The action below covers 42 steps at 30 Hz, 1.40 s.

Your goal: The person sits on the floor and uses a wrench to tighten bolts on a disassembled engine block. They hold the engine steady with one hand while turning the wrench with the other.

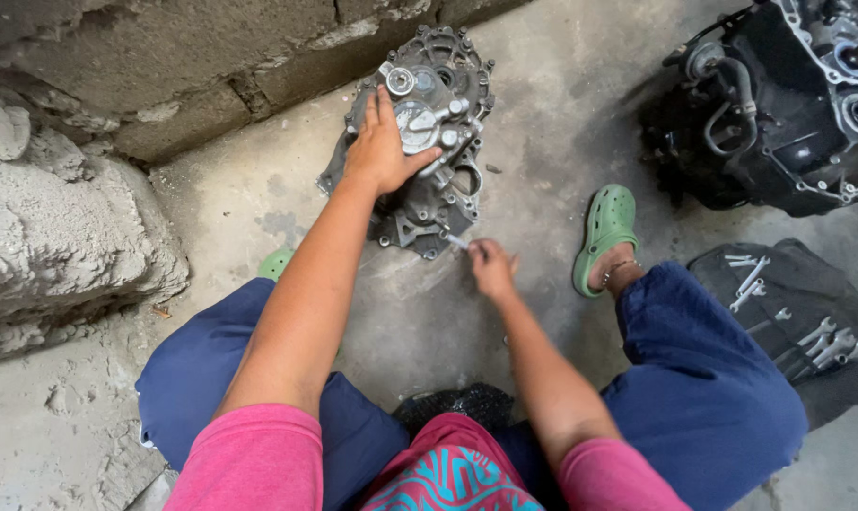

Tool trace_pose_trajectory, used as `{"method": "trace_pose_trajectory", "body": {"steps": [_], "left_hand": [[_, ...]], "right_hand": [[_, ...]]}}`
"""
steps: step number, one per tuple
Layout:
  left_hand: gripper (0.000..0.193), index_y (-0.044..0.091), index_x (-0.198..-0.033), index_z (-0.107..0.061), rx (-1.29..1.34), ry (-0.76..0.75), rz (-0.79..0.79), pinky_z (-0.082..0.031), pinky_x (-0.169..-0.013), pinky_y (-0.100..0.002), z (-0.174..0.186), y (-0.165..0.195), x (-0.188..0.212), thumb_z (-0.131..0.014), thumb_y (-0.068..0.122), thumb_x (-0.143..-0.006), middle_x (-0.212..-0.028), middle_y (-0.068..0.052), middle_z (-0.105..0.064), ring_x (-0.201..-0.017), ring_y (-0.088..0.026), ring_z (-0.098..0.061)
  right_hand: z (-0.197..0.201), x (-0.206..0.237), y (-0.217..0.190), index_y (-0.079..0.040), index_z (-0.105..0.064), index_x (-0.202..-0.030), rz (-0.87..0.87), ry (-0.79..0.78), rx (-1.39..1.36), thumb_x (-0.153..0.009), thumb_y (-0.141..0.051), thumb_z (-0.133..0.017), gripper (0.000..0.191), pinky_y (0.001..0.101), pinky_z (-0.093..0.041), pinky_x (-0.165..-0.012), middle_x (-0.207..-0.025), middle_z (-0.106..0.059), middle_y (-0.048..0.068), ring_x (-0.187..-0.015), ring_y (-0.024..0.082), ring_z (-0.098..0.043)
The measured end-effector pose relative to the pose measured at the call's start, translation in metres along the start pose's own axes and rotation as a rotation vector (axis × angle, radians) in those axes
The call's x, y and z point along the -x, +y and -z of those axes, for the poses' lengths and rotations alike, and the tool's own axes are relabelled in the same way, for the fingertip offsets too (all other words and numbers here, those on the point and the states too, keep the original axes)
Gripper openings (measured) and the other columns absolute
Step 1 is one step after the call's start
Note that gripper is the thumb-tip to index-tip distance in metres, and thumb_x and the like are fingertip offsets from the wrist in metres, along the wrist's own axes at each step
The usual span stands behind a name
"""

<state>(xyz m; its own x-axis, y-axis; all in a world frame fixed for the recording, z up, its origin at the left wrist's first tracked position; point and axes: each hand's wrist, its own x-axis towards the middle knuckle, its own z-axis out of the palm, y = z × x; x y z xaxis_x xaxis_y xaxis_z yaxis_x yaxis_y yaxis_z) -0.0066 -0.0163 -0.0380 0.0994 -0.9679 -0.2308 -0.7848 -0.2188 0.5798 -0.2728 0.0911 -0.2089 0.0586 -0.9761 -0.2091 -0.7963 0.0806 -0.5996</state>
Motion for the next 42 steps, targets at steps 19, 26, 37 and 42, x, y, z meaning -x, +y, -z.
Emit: {"method": "trace_pose_trajectory", "body": {"steps": [19, 26, 37, 42], "left_hand": [[0.137, -0.005, -0.159, 0.000, -0.003, 0.007, -0.024, -0.035, -0.118, -0.044, 0.004, 0.002, -0.001, -0.084, 0.066, -0.076, -0.165, -0.030, -0.011, -0.151, -0.043, -0.027], [0.136, -0.005, -0.159, -0.002, 0.027, 0.035, -0.053, -0.037, -0.117, -0.044, 0.000, -0.001, -0.001, -0.083, 0.065, -0.076, -0.167, -0.028, -0.013, -0.151, -0.043, -0.030], [0.137, -0.004, -0.159, -0.001, 0.011, 0.020, -0.020, -0.036, -0.118, -0.044, 0.002, 0.002, 0.000, -0.085, 0.064, -0.074, -0.166, -0.028, -0.013, -0.149, -0.044, -0.033], [0.136, -0.004, -0.159, -0.002, 0.017, 0.022, -0.015, -0.037, -0.117, -0.044, 0.003, 0.002, -0.001, -0.084, 0.063, -0.074, -0.167, -0.027, -0.013, -0.148, -0.044, -0.033]], "right_hand": [[-0.047, 0.020, -0.081, -0.005, -0.051, -0.123, -0.139, -0.142, -0.971, -0.110, -0.029, -0.047, 0.027, 0.0308, -0.053, -0.064, -0.086, -0.073, 0.010, -0.070, 0.015, -0.066], [-0.048, 0.015, -0.091, -0.006, -0.051, -0.123, -0.253, -0.190, -0.999, -0.108, -0.026, -0.048, 0.026, 0.0322, -0.050, -0.049, -0.082, -0.073, 0.014, -0.059, 0.018, -0.066], [-0.044, -0.009, -0.083, -0.014, -0.053, -0.127, -0.439, -0.372, -0.870, -0.107, -0.033, -0.044, 0.029, 0.0338, -0.047, -0.042, -0.084, -0.077, 0.019, -0.051, 0.022, -0.066], [-0.021, -0.025, -0.032, -0.006, -0.070, -0.113, 0.054, -0.391, -0.441, -0.106, -0.031, -0.055, 0.030, 0.0396, -0.054, -0.070, -0.094, -0.074, 0.017, -0.078, 0.024, -0.068]]}}
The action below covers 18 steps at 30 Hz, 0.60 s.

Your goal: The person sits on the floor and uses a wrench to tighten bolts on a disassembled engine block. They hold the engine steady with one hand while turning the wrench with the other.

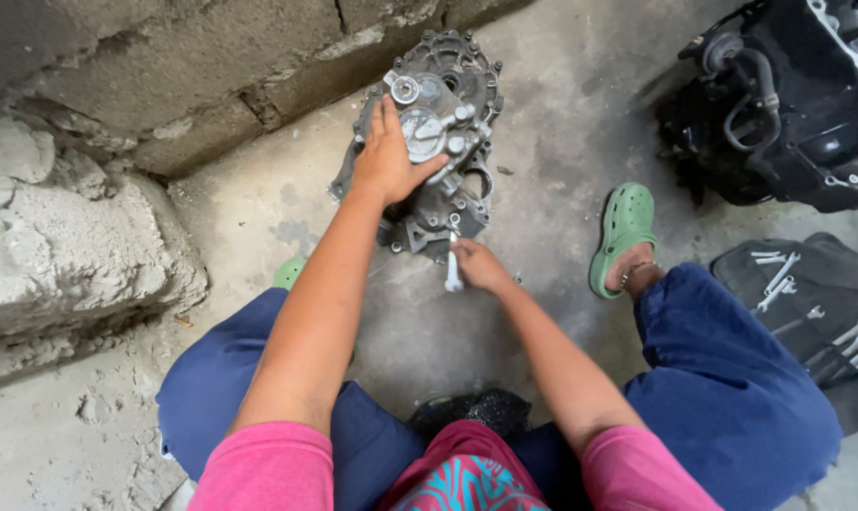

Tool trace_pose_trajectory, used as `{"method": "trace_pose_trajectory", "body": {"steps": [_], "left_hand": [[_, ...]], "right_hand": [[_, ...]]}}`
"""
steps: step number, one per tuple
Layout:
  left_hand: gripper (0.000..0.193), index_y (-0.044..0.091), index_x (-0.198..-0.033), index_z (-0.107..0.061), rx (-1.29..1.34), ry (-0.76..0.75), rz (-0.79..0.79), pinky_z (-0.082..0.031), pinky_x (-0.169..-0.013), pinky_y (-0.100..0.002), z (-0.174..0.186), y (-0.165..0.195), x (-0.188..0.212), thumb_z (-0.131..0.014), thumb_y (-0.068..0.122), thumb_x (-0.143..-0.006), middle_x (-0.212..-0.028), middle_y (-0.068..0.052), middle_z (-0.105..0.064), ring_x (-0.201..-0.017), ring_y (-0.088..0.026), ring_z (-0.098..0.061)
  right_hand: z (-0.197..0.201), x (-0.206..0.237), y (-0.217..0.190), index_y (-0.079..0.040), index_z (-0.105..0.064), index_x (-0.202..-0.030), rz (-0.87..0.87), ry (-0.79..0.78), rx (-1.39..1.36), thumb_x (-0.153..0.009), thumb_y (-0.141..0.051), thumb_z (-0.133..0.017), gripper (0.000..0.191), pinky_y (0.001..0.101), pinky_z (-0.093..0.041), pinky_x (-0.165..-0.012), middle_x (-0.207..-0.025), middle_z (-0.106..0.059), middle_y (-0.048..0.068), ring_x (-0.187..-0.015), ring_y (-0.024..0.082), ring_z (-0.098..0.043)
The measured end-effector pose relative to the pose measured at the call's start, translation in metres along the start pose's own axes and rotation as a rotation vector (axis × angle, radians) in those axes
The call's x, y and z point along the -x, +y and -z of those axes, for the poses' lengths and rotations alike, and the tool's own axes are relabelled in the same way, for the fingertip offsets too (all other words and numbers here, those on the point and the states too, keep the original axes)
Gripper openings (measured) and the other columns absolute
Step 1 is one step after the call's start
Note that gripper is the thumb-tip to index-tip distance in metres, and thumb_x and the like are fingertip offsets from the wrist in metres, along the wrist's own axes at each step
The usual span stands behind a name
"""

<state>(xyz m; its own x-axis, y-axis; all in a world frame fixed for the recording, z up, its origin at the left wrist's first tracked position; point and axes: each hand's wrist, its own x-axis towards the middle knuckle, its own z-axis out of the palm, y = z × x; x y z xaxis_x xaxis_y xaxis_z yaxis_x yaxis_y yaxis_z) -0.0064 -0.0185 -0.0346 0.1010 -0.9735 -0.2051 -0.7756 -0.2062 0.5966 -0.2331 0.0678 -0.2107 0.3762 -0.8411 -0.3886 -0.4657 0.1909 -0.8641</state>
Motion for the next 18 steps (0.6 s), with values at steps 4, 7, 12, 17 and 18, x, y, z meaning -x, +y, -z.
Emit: {"method": "trace_pose_trajectory", "body": {"steps": [4, 7, 12, 17, 18], "left_hand": [[0.136, -0.004, -0.158, -0.002, -0.020, -0.013, 0.008, -0.036, -0.117, -0.045, -0.002, -0.001, 0.001, -0.084, 0.065, -0.074, -0.166, -0.028, -0.013, -0.150, -0.043, -0.029], [0.133, -0.005, -0.159, -0.003, 0.013, 0.054, -0.075, -0.037, -0.117, -0.046, -0.003, -0.002, 0.005, -0.083, 0.064, -0.078, -0.167, -0.029, -0.017, -0.152, -0.044, -0.030], [0.136, -0.004, -0.158, -0.002, 0.004, 0.024, -0.028, -0.035, -0.118, -0.044, 0.001, 0.001, 0.002, -0.086, 0.062, -0.074, -0.165, -0.028, -0.014, -0.150, -0.043, -0.029], [0.135, -0.004, -0.159, -0.002, 0.012, -0.002, -0.014, -0.036, -0.118, -0.043, 0.001, 0.003, 0.004, -0.084, 0.062, -0.075, -0.167, -0.027, -0.013, -0.149, -0.043, -0.031], [0.135, -0.004, -0.159, -0.002, 0.006, -0.007, -0.006, -0.036, -0.118, -0.043, 0.001, 0.003, 0.004, -0.084, 0.062, -0.074, -0.168, -0.027, -0.013, -0.150, -0.043, -0.031]], "right_hand": [[0.091, -0.011, -0.004, -0.015, -0.074, -0.113, 0.099, -0.006, 0.524, -0.100, -0.028, -0.056, 0.026, 0.0443, -0.052, -0.092, -0.108, -0.073, 0.011, -0.102, 0.033, -0.067], [0.132, -0.031, -0.034, -0.019, -0.076, -0.104, 0.221, 0.118, 1.009, -0.099, -0.035, -0.060, 0.023, 0.0541, -0.045, -0.084, -0.102, -0.071, 0.007, -0.105, 0.034, -0.061], [0.119, -0.036, -0.075, -0.018, -0.076, -0.103, 0.348, 0.306, 0.945, -0.099, -0.039, -0.059, 0.028, 0.0510, -0.043, -0.090, -0.106, -0.069, 0.005, -0.109, 0.030, -0.060], [0.103, -0.008, -0.071, -0.017, -0.080, -0.098, 0.222, 0.314, 1.067, -0.091, -0.059, -0.060, 0.047, 0.0534, -0.037, -0.096, -0.107, -0.069, 0.010, -0.112, 0.031, -0.058], [0.105, -0.005, -0.069, -0.017, -0.080, -0.098, 0.197, 0.262, 1.100, -0.088, -0.061, -0.061, 0.049, 0.0541, -0.035, -0.097, -0.107, -0.069, 0.010, -0.113, 0.031, -0.057]]}}
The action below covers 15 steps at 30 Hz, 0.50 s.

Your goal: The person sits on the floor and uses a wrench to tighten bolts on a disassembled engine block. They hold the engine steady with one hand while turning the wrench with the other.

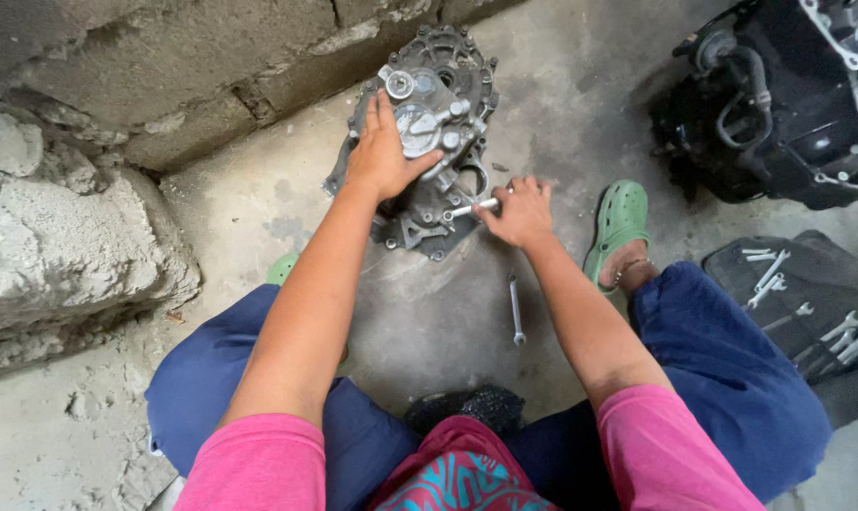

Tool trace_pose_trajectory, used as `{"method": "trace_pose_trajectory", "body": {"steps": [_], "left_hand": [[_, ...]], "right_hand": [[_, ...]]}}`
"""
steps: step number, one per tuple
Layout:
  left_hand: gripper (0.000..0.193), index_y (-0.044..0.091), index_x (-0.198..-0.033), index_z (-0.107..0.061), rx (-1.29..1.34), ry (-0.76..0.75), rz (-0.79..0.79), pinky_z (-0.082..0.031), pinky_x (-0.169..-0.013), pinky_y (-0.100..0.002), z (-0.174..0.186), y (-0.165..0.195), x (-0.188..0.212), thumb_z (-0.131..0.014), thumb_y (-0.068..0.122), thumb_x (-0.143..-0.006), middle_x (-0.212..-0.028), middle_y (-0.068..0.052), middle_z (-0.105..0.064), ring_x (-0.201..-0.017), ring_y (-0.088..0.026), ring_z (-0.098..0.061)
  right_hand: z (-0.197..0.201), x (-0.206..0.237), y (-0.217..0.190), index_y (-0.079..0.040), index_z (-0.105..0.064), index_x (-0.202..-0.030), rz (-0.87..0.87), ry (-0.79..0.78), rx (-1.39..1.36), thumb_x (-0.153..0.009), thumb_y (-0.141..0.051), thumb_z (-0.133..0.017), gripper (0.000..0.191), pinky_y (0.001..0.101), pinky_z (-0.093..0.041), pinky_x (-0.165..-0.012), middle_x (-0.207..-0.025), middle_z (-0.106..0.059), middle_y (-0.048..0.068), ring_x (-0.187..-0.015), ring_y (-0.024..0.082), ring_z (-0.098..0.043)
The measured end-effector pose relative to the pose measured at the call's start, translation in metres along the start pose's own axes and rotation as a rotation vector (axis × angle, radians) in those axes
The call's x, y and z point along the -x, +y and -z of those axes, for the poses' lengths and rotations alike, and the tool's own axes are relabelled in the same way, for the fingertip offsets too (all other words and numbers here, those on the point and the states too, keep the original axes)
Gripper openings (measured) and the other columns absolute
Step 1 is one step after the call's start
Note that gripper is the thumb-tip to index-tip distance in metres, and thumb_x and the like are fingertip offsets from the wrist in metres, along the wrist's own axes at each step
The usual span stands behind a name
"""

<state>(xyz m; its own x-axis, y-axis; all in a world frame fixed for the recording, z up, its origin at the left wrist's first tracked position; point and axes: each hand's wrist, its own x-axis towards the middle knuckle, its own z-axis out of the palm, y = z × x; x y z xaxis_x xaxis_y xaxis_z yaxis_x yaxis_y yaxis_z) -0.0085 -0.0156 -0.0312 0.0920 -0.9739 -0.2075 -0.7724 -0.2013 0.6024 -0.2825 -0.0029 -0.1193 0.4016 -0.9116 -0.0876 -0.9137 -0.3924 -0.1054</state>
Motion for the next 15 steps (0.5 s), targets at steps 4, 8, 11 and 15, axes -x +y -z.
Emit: {"method": "trace_pose_trajectory", "body": {"steps": [4, 8, 11, 15], "left_hand": [[0.137, -0.005, -0.158, -0.001, -0.003, -0.008, 0.009, -0.034, -0.119, -0.043, 0.000, -0.001, -0.002, -0.084, 0.063, -0.075, -0.166, -0.029, -0.013, -0.150, -0.043, -0.030], [0.137, -0.007, -0.158, -0.001, -0.016, 0.016, -0.033, -0.034, -0.118, -0.043, 0.000, -0.003, -0.003, -0.085, 0.063, -0.075, -0.165, -0.030, -0.014, -0.150, -0.043, -0.029], [0.137, -0.006, -0.158, -0.001, -0.019, 0.042, -0.041, -0.034, -0.118, -0.043, -0.001, -0.005, -0.005, -0.085, 0.064, -0.075, -0.165, -0.031, -0.015, -0.151, -0.043, -0.029], [0.136, -0.006, -0.159, -0.001, -0.005, 0.017, -0.024, -0.036, -0.118, -0.043, -0.004, -0.007, -0.005, -0.083, 0.064, -0.076, -0.167, -0.030, -0.015, -0.150, -0.043, -0.031]], "right_hand": [[-0.012, 0.004, 0.003, -0.017, -0.078, -0.102, 0.115, -0.205, 0.014, -0.093, -0.056, -0.056, 0.045, 0.0550, -0.041, -0.094, -0.104, -0.072, 0.010, -0.107, 0.031, -0.063], [-0.050, 0.028, -0.013, -0.012, -0.072, -0.111, 0.077, -0.143, -0.399, -0.102, -0.042, -0.055, 0.035, 0.0507, -0.051, -0.077, -0.094, -0.073, 0.016, -0.087, 0.039, -0.067], [-0.081, 0.048, -0.038, -0.009, -0.066, -0.107, -0.147, 0.072, -0.768, -0.106, -0.036, -0.055, 0.029, 0.0447, -0.052, -0.065, -0.083, -0.071, 0.016, -0.073, 0.034, -0.067], [-0.106, 0.075, -0.093, -0.007, -0.057, -0.106, -0.447, 0.083, -1.526, -0.111, -0.031, -0.049, 0.025, 0.0358, -0.055, -0.058, -0.078, -0.066, 0.012, -0.064, 0.022, -0.065]]}}
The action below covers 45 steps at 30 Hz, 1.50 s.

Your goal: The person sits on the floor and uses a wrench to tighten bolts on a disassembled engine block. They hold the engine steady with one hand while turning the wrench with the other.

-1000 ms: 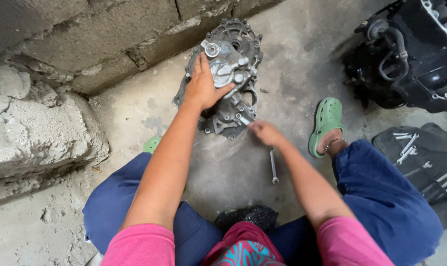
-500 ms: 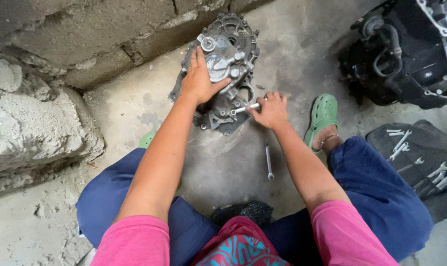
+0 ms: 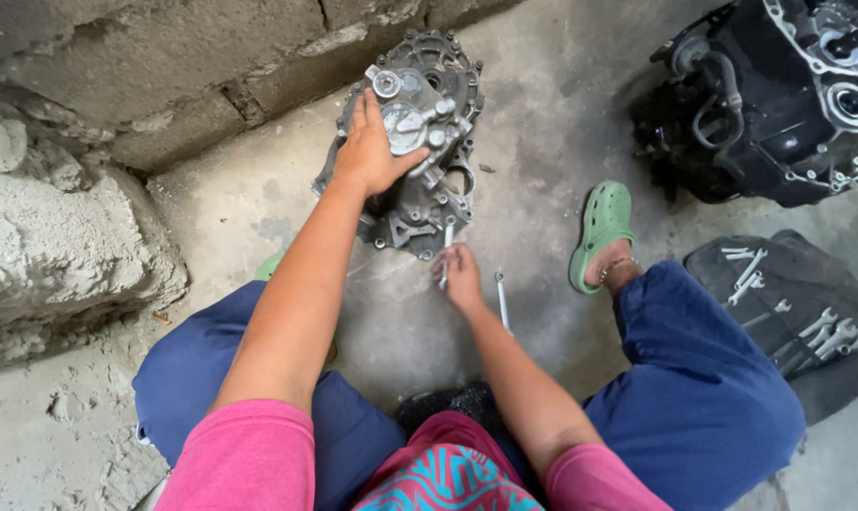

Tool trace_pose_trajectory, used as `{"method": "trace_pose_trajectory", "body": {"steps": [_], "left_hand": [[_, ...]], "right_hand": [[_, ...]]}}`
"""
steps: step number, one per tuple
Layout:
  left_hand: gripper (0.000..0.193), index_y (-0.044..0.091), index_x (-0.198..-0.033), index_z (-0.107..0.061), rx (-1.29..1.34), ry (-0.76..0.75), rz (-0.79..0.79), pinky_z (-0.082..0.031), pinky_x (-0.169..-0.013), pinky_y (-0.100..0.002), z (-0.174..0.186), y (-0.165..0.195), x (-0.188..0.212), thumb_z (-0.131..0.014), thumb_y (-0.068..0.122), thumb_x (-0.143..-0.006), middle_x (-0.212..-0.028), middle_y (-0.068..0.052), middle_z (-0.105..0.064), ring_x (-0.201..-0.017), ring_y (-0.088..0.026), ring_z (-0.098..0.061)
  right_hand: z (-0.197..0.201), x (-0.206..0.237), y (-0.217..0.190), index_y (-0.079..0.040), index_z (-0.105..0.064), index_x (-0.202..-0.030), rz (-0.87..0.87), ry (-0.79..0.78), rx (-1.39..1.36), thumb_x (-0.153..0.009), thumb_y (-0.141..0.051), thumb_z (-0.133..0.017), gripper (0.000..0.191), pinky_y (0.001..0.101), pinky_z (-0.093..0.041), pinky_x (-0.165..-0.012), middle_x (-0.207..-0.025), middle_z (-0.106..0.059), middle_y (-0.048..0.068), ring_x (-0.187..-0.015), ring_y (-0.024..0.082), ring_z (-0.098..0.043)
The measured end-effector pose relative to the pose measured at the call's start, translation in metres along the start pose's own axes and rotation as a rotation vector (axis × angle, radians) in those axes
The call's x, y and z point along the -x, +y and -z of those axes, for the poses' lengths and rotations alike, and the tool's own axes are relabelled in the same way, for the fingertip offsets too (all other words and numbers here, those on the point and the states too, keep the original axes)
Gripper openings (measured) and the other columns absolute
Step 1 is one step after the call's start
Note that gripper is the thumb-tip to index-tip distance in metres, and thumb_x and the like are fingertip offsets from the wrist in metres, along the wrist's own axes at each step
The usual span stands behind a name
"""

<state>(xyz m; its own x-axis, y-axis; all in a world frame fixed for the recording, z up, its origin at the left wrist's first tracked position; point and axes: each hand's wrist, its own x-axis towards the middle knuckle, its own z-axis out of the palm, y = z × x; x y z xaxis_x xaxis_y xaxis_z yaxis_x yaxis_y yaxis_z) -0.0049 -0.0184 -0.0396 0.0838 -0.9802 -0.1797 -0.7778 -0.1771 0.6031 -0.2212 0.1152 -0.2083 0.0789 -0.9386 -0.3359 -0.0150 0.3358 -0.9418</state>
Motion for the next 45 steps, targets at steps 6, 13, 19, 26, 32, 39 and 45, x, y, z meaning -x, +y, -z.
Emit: {"method": "trace_pose_trajectory", "body": {"steps": [6, 13, 19, 26, 32, 39, 45], "left_hand": [[0.138, -0.006, -0.158, 0.000, -0.015, 0.008, 0.005, -0.035, -0.118, -0.043, 0.003, 0.005, -0.001, -0.084, 0.065, -0.075, -0.165, -0.031, -0.015, -0.150, -0.043, -0.029], [0.136, -0.004, -0.159, -0.001, -0.007, -0.022, 0.033, -0.036, -0.118, -0.044, 0.005, 0.007, 0.000, -0.083, 0.065, -0.075, -0.166, -0.029, -0.014, -0.150, -0.043, -0.030], [0.136, -0.004, -0.159, -0.002, -0.006, -0.001, 0.016, -0.036, -0.117, -0.044, 0.003, 0.005, 0.001, -0.083, 0.066, -0.075, -0.166, -0.029, -0.012, -0.151, -0.043, -0.029], [0.137, -0.003, -0.159, 0.000, -0.005, -0.011, 0.023, -0.036, -0.117, -0.044, 0.004, 0.007, 0.001, -0.083, 0.066, -0.075, -0.166, -0.029, -0.013, -0.150, -0.043, -0.030], [0.137, -0.003, -0.160, 0.000, -0.003, -0.024, 0.035, -0.038, -0.117, -0.044, 0.004, 0.008, 0.004, -0.082, 0.066, -0.076, -0.168, -0.028, -0.014, -0.149, -0.043, -0.032], [0.137, -0.003, -0.159, 0.000, -0.010, -0.018, 0.034, -0.036, -0.117, -0.044, 0.003, 0.005, 0.000, -0.083, 0.066, -0.075, -0.166, -0.028, -0.013, -0.150, -0.042, -0.030], [0.136, -0.003, -0.159, -0.001, 0.004, 0.005, 0.004, -0.037, -0.117, -0.045, -0.004, 0.000, -0.002, -0.083, 0.065, -0.075, -0.167, -0.028, -0.014, -0.151, -0.042, -0.030]], "right_hand": [[-0.046, 0.013, -0.010, -0.010, -0.055, -0.112, -0.233, 0.003, -0.377, -0.106, -0.028, -0.049, 0.020, 0.0355, -0.058, -0.058, -0.082, -0.071, 0.013, -0.067, 0.024, -0.071], [-0.067, 0.010, -0.025, -0.010, -0.053, -0.116, -0.197, 0.064, -0.373, -0.108, -0.029, -0.048, 0.021, 0.0354, -0.057, -0.059, -0.087, -0.070, 0.014, -0.069, 0.022, -0.070], [-0.070, 0.002, -0.016, -0.006, -0.053, -0.118, -0.175, 0.125, -0.352, -0.108, -0.027, -0.049, 0.024, 0.0350, -0.056, -0.058, -0.089, -0.070, 0.014, -0.070, 0.025, -0.072], [-0.052, 0.001, -0.014, -0.004, -0.061, -0.122, 0.056, 0.174, 0.092, -0.108, -0.027, -0.056, 0.027, 0.0323, -0.055, -0.065, -0.090, -0.070, 0.012, -0.077, 0.020, -0.068], [-0.030, -0.001, -0.011, -0.004, -0.063, -0.115, 0.145, 0.181, 0.154, -0.111, -0.027, -0.055, 0.025, 0.0335, -0.053, -0.069, -0.090, -0.070, 0.007, -0.077, 0.019, -0.067], [-0.013, -0.011, -0.007, -0.005, -0.065, -0.110, 0.008, 0.119, 0.152, -0.106, -0.029, -0.056, 0.026, 0.0323, -0.052, -0.069, -0.084, -0.069, 0.008, -0.075, 0.020, -0.065], [0.044, -0.021, -0.026, -0.008, -0.070, -0.109, 0.221, 0.110, 0.526, -0.104, -0.031, -0.058, 0.026, 0.0381, -0.055, -0.078, -0.087, -0.072, 0.015, -0.080, 0.028, -0.068]]}}
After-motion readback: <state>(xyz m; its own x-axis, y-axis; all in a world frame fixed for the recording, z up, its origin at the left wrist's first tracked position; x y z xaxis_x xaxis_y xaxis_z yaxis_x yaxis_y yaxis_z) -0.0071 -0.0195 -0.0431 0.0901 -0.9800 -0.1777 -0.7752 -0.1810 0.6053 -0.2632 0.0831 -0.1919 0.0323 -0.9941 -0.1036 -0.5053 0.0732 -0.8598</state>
